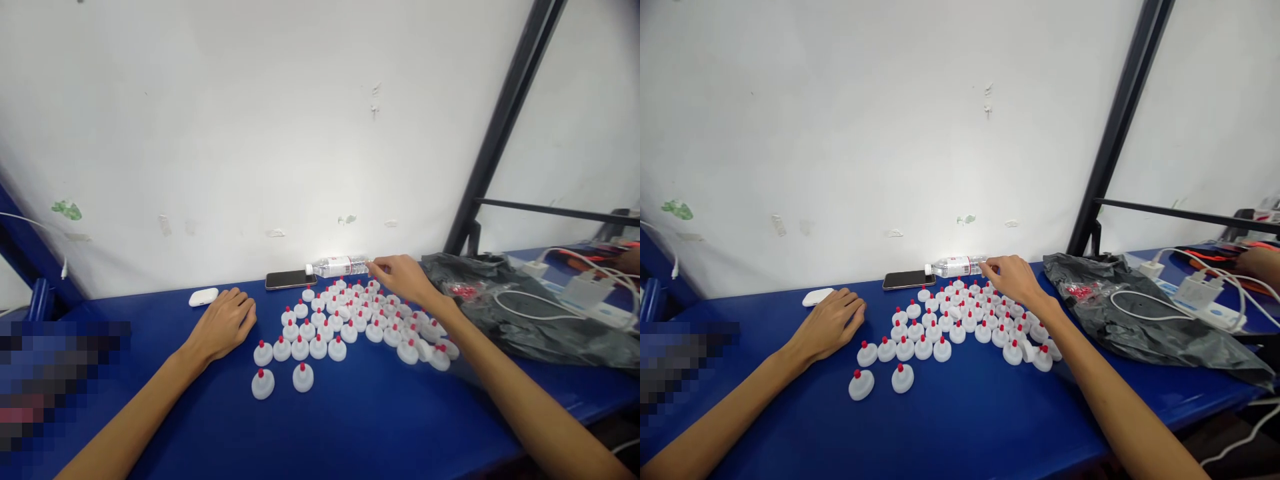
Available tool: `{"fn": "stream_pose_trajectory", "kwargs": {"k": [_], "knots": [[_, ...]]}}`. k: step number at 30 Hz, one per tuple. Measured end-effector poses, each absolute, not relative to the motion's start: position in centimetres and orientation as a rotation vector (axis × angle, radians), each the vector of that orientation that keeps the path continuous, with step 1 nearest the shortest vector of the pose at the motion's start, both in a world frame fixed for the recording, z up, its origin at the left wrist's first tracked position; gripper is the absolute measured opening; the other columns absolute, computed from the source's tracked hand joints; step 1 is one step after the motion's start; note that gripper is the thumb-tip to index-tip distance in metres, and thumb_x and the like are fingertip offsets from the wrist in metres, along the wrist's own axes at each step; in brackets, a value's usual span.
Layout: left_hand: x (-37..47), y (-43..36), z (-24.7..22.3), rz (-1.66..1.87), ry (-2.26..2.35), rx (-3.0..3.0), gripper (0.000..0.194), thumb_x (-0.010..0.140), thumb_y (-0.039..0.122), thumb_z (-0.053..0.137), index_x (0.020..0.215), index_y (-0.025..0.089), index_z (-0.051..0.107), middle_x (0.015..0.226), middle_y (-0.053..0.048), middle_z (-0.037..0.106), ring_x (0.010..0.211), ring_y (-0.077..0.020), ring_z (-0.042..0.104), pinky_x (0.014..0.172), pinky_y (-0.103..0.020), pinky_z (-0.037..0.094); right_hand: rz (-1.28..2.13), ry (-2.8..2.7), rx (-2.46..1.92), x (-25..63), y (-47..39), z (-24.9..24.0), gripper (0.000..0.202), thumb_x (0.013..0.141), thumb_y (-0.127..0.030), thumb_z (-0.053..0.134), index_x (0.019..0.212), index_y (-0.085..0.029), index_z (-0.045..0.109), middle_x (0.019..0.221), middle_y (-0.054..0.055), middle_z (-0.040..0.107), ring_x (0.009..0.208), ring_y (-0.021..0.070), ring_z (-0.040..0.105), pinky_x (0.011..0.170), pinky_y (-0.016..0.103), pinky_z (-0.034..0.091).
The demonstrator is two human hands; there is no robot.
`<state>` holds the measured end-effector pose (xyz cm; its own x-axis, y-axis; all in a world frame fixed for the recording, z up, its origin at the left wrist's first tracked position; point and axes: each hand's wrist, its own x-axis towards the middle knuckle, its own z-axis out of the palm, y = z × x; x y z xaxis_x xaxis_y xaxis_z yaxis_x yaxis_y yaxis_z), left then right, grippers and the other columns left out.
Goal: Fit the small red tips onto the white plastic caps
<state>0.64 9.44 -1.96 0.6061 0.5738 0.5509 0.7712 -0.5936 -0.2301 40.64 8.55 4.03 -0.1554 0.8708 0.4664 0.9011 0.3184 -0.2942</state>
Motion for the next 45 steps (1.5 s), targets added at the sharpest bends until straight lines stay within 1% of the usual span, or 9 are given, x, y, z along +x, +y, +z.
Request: {"fn": "stream_pose_trajectory", "kwargs": {"k": [2, 6, 12, 19, 25, 31, 34, 42, 45], "knots": [[0.6, 9.5, -2.0, -0.601, -1.095, -2.388, 0.033, 0.1, 0.022, 0.037, 0.08, 0.019, 0.063, 0.08, -0.008, 0.065, 0.078, -0.0234, 0.055, 0.074, -0.039, 0.045, -0.105, -1.995, -1.602, 41.3, 9.2, 3.5, 0.047, 0.099, -0.047, 0.045, 0.07, -0.018, 0.069, 0.057, 0.004, 0.061, 0.056, 0.018, 0.05, 0.058, 0.033, 0.028], [0.2, 9.7, -2.1, -0.605, -1.147, -2.403, 0.035, 0.101, 0.024, 0.036, 0.083, 0.018, 0.065, 0.081, -0.008, 0.066, 0.079, -0.0227, 0.057, 0.074, -0.038, 0.046, -0.09, -1.995, -1.595, 41.9, 9.6, 3.2, 0.04, 0.097, -0.044, 0.049, 0.085, -0.017, 0.075, 0.077, 0.009, 0.074, 0.072, 0.0228, 0.063, 0.064, 0.033, 0.037], [0.2, 9.7, -2.1, -0.557, -1.22, -2.447, 0.039, 0.103, 0.026, 0.032, 0.086, 0.016, 0.065, 0.082, -0.009, 0.066, 0.08, -0.0234, 0.057, 0.075, -0.038, 0.046, 0.111, -2.293, -1.32, 39.0, 7.9, 3.6, 0.03, 0.095, -0.049, 0.059, 0.093, -0.026, 0.08, 0.098, 0.002, 0.078, 0.091, 0.0214, 0.069, 0.078, 0.03, 0.049], [0.2, 9.8, -2.2, -0.485, -1.294, -2.476, 0.04, 0.104, 0.028, 0.031, 0.086, 0.015, 0.065, 0.084, -0.009, 0.066, 0.081, -0.0247, 0.057, 0.078, -0.041, 0.045, 0.096, -2.486, -1.152, 35.8, 6.3, 2.3, 0.013, 0.09, -0.031, 0.073, 0.098, -0.025, 0.08, 0.096, 0.003, 0.078, 0.097, 0.0244, 0.066, 0.089, 0.037, 0.044], [0.2, 9.7, -2.1, -0.46, -1.32, -2.493, 0.042, 0.104, 0.03, 0.029, 0.088, 0.016, 0.065, 0.085, -0.009, 0.065, 0.082, -0.0246, 0.057, 0.08, -0.041, 0.044, 0.145, -2.541, -1.079, 35.8, 6.6, 1.6, 0.007, 0.085, -0.03, 0.08, 0.09, -0.025, 0.079, 0.092, -0.001, 0.078, 0.093, 0.021, 0.067, 0.09, 0.034, 0.043], [0.3, 9.7, -2.1, -0.453, -1.339, -2.499, 0.041, 0.104, 0.031, 0.029, 0.087, 0.017, 0.064, 0.086, -0.009, 0.065, 0.083, -0.0248, 0.057, 0.081, -0.04, 0.044, 0.173, -2.525, -1.07, 36.0, 6.6, 1.6, 0.008, 0.092, -0.024, 0.071, 0.093, -0.026, 0.078, 0.096, -0.001, 0.078, 0.096, 0.0203, 0.066, 0.086, 0.032, 0.044], [0.2, 9.7, -2.1, -0.456, -1.346, -2.502, 0.042, 0.104, 0.031, 0.028, 0.087, 0.017, 0.064, 0.086, -0.009, 0.065, 0.084, -0.0248, 0.057, 0.081, -0.04, 0.044, 0.172, -2.526, -1.077, 36.0, 6.5, 1.6, 0.008, 0.091, -0.023, 0.071, 0.094, -0.025, 0.078, 0.096, 0.0, 0.078, 0.095, 0.0211, 0.066, 0.083, 0.032, 0.045], [0.1, 9.9, -2.3, -0.478, -1.362, -2.505, 0.042, 0.104, 0.031, 0.027, 0.089, 0.017, 0.065, 0.087, -0.009, 0.066, 0.085, -0.0247, 0.058, 0.082, -0.04, 0.044, 0.118, -2.521, -1.082, 35.9, 6.7, 1.8, 0.008, 0.088, -0.018, 0.072, 0.09, -0.023, 0.078, 0.091, 0.001, 0.079, 0.092, 0.0226, 0.066, 0.086, 0.035, 0.045], [0.1, 9.9, -2.3, -0.483, -1.359, -2.511, 0.044, 0.104, 0.032, 0.027, 0.09, 0.017, 0.065, 0.088, -0.009, 0.066, 0.086, -0.0249, 0.058, 0.083, -0.041, 0.044, 0.133, -2.505, -1.059, 35.8, 6.6, 1.8, 0.009, 0.091, -0.021, 0.07, 0.09, -0.024, 0.078, 0.09, -0.001, 0.079, 0.091, 0.0202, 0.068, 0.085, 0.032, 0.047]]}}
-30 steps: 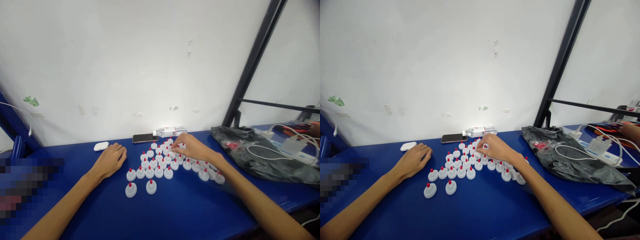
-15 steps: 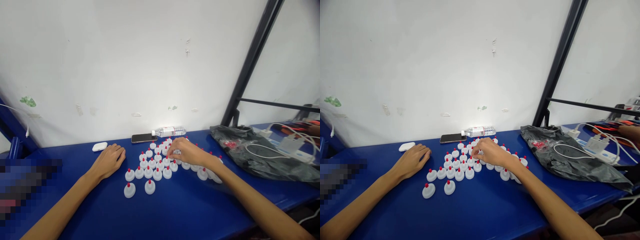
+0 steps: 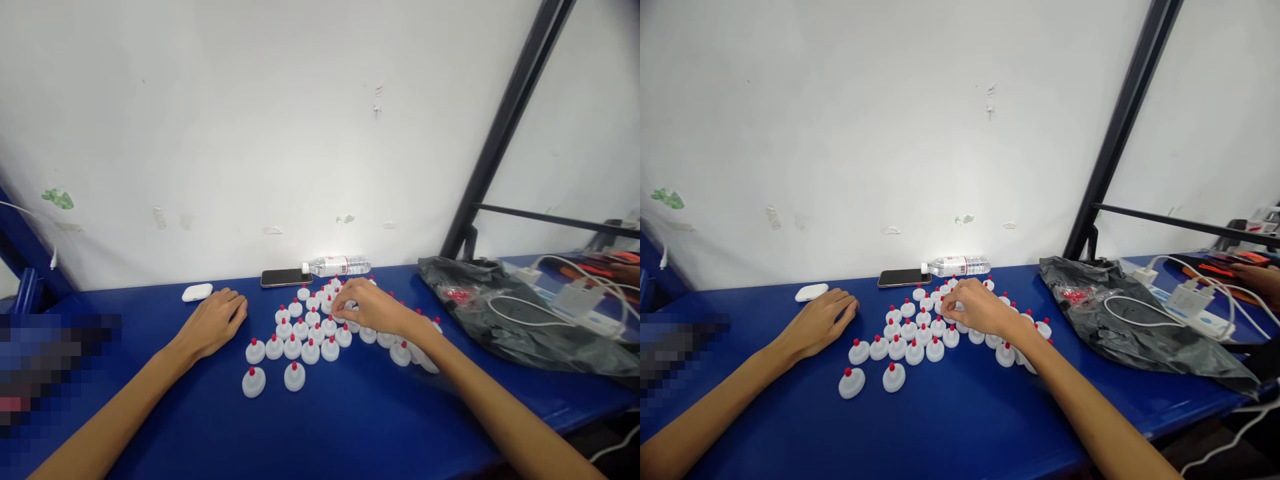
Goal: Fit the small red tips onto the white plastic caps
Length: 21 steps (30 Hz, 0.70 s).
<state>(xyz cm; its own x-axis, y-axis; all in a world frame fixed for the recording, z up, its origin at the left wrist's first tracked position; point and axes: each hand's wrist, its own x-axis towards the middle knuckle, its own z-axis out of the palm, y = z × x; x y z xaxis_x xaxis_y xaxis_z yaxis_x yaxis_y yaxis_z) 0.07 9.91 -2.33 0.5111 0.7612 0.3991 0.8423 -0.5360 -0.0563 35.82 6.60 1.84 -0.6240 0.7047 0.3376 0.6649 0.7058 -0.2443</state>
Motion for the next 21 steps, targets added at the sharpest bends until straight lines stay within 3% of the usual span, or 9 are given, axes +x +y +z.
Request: {"fn": "stream_pose_trajectory", "kwargs": {"k": [5, 11, 15, 21], "knots": [[0.0, 9.9, -2.3, -0.492, -1.362, -2.516, 0.044, 0.104, 0.031, 0.027, 0.09, 0.017, 0.065, 0.088, -0.009, 0.066, 0.085, -0.0244, 0.059, 0.083, -0.041, 0.044, 0.116, -2.414, -1.095, 36.5, 6.8, 3.0, 0.016, 0.096, -0.03, 0.062, 0.096, -0.027, 0.078, 0.094, -0.001, 0.079, 0.089, 0.018, 0.071, 0.083, 0.03, 0.05], [0.2, 9.8, -2.2, -0.491, -1.358, -2.529, 0.044, 0.104, 0.032, 0.027, 0.09, 0.017, 0.065, 0.088, -0.009, 0.067, 0.083, -0.0245, 0.058, 0.082, -0.042, 0.044, -0.099, -2.105, -1.377, 42.1, 8.9, 4.7, 0.029, 0.098, -0.041, 0.055, 0.097, -0.023, 0.078, 0.1, 0.005, 0.078, 0.094, 0.0252, 0.069, 0.089, 0.038, 0.048], [0.1, 10.1, -2.4, -0.494, -1.339, -2.541, 0.043, 0.104, 0.032, 0.027, 0.09, 0.017, 0.065, 0.088, -0.01, 0.067, 0.084, -0.0249, 0.057, 0.083, -0.042, 0.044, -0.133, -1.877, -1.6, 47.7, 9.9, 5.1, 0.042, 0.102, -0.046, 0.048, 0.091, -0.019, 0.076, 0.09, 0.006, 0.077, 0.091, 0.0225, 0.07, 0.092, 0.039, 0.049], [-0.2, 10.4, -2.7, -0.516, -1.345, -2.542, 0.042, 0.104, 0.033, 0.028, 0.089, 0.018, 0.064, 0.089, -0.01, 0.068, 0.084, -0.0248, 0.057, 0.081, -0.042, 0.043, -0.105, -1.64, -1.863, 54.0, 10.4, 3.7, 0.036, 0.101, -0.048, 0.054, 0.1, -0.016, 0.07, 0.099, 0.004, 0.073, 0.094, 0.0199, 0.069, 0.091, 0.042, 0.054]]}}
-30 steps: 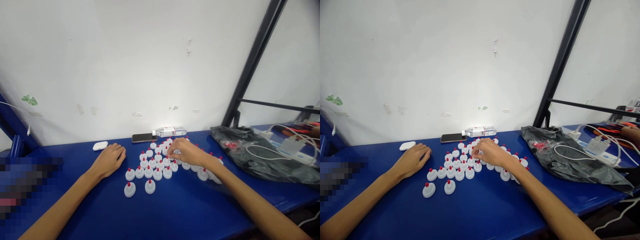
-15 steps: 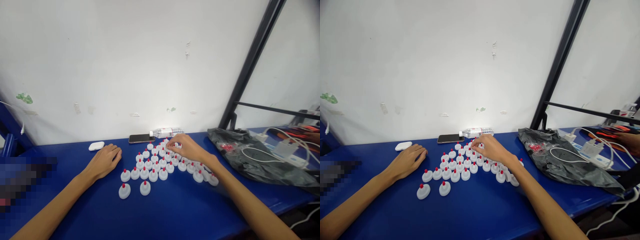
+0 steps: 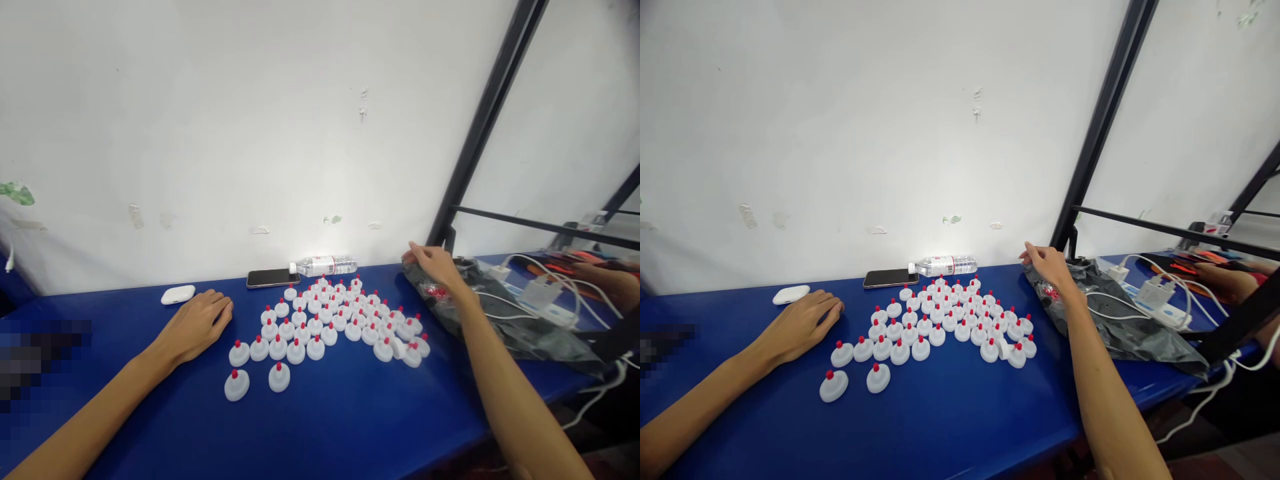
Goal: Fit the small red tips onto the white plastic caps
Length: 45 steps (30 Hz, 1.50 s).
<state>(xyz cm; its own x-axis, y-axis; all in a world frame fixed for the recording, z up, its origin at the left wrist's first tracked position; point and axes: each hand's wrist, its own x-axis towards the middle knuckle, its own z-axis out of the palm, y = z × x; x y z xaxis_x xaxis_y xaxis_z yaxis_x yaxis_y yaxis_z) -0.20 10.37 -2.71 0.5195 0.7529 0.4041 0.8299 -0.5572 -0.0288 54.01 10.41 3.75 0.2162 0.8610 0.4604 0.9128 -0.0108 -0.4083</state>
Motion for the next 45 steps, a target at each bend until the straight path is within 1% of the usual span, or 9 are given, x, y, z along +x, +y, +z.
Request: {"fn": "stream_pose_trajectory", "kwargs": {"k": [5, 11, 17, 20, 23, 26, 32, 39, 45], "knots": [[0.0, 10.0, -2.3, -0.51, -1.346, -2.545, 0.043, 0.103, 0.033, 0.027, 0.087, 0.018, 0.064, 0.089, -0.009, 0.068, 0.084, -0.0248, 0.058, 0.083, -0.042, 0.044, -0.072, -1.642, -1.98, 54.2, 12.1, 1.6, 0.028, 0.1, -0.042, 0.059, 0.109, -0.016, 0.068, 0.11, 0.006, 0.07, 0.096, 0.0198, 0.068, 0.089, 0.041, 0.056], [0.2, 9.7, -2.0, -0.492, -1.361, -2.552, 0.046, 0.103, 0.034, 0.025, 0.088, 0.017, 0.064, 0.088, -0.009, 0.067, 0.084, -0.0247, 0.058, 0.082, -0.042, 0.045, -0.033, -1.756, -2.086, 50.8, 14.2, -1.4, 0.03, 0.099, -0.039, 0.061, 0.119, -0.017, 0.064, 0.118, 0.008, 0.067, 0.1, 0.0204, 0.067, 0.087, 0.041, 0.057], [0.2, 9.5, -1.9, -0.472, -1.406, -2.564, 0.045, 0.104, 0.035, 0.024, 0.088, 0.018, 0.064, 0.087, -0.008, 0.066, 0.087, -0.0249, 0.058, 0.082, -0.041, 0.045, 0.001, -1.813, -2.175, 48.2, 15.0, -3.6, 0.031, 0.099, -0.039, 0.062, 0.121, -0.018, 0.063, 0.121, 0.008, 0.066, 0.102, 0.0213, 0.067, 0.087, 0.042, 0.057], [0.1, 9.4, -2.0, -0.465, -1.452, -2.571, 0.045, 0.104, 0.036, 0.024, 0.09, 0.019, 0.064, 0.089, -0.007, 0.065, 0.088, -0.0241, 0.06, 0.08, -0.04, 0.046, 0.033, -1.878, -2.163, 47.6, 15.2, -4.0, 0.031, 0.099, -0.04, 0.062, 0.12, -0.018, 0.064, 0.119, 0.007, 0.066, 0.101, 0.0215, 0.067, 0.087, 0.041, 0.057], [0.1, 9.4, -2.0, -0.461, -1.495, -2.577, 0.045, 0.104, 0.037, 0.025, 0.091, 0.02, 0.064, 0.09, -0.006, 0.065, 0.084, -0.0221, 0.062, 0.076, -0.037, 0.047, 0.062, -1.921, -2.154, 47.4, 15.3, -4.0, 0.032, 0.098, -0.041, 0.062, 0.119, -0.017, 0.064, 0.118, 0.007, 0.066, 0.1, 0.0219, 0.067, 0.086, 0.041, 0.057], [0.1, 9.3, -1.9, -0.464, -1.513, -2.584, 0.043, 0.103, 0.037, 0.027, 0.091, 0.022, 0.065, 0.089, -0.005, 0.067, 0.081, -0.0211, 0.065, 0.072, -0.034, 0.047, 0.08, -1.937, -2.159, 47.4, 15.4, -3.9, 0.032, 0.098, -0.041, 0.062, 0.12, -0.017, 0.064, 0.118, 0.007, 0.066, 0.1, 0.022, 0.067, 0.086, 0.041, 0.057], [0.2, 9.1, -1.7, -0.522, -1.493, -2.586, 0.039, 0.101, 0.036, 0.033, 0.089, 0.024, 0.067, 0.085, -0.004, 0.072, 0.077, -0.0206, 0.068, 0.068, -0.031, 0.048, 0.085, -1.948, -2.173, 47.5, 15.4, -3.9, 0.032, 0.098, -0.04, 0.062, 0.121, -0.017, 0.064, 0.12, 0.007, 0.066, 0.101, 0.0221, 0.067, 0.087, 0.042, 0.057], [0.3, 8.9, -1.5, -0.577, -1.478, -2.585, 0.038, 0.099, 0.037, 0.035, 0.087, 0.025, 0.069, 0.083, -0.004, 0.074, 0.076, -0.021, 0.07, 0.066, -0.029, 0.049, 0.073, -1.935, -2.19, 47.4, 15.4, -4.0, 0.032, 0.098, -0.04, 0.062, 0.121, -0.017, 0.063, 0.119, 0.007, 0.066, 0.101, 0.0217, 0.067, 0.086, 0.042, 0.057], [0.3, 8.9, -1.3, -0.565, -1.5, -2.586, 0.037, 0.098, 0.036, 0.035, 0.089, 0.025, 0.069, 0.086, -0.004, 0.075, 0.078, -0.0215, 0.071, 0.068, -0.03, 0.049, 0.066, -1.944, -2.19, 47.4, 15.3, -4.0, 0.032, 0.098, -0.04, 0.062, 0.12, -0.017, 0.064, 0.119, 0.007, 0.066, 0.1, 0.0216, 0.067, 0.086, 0.041, 0.057]]}}
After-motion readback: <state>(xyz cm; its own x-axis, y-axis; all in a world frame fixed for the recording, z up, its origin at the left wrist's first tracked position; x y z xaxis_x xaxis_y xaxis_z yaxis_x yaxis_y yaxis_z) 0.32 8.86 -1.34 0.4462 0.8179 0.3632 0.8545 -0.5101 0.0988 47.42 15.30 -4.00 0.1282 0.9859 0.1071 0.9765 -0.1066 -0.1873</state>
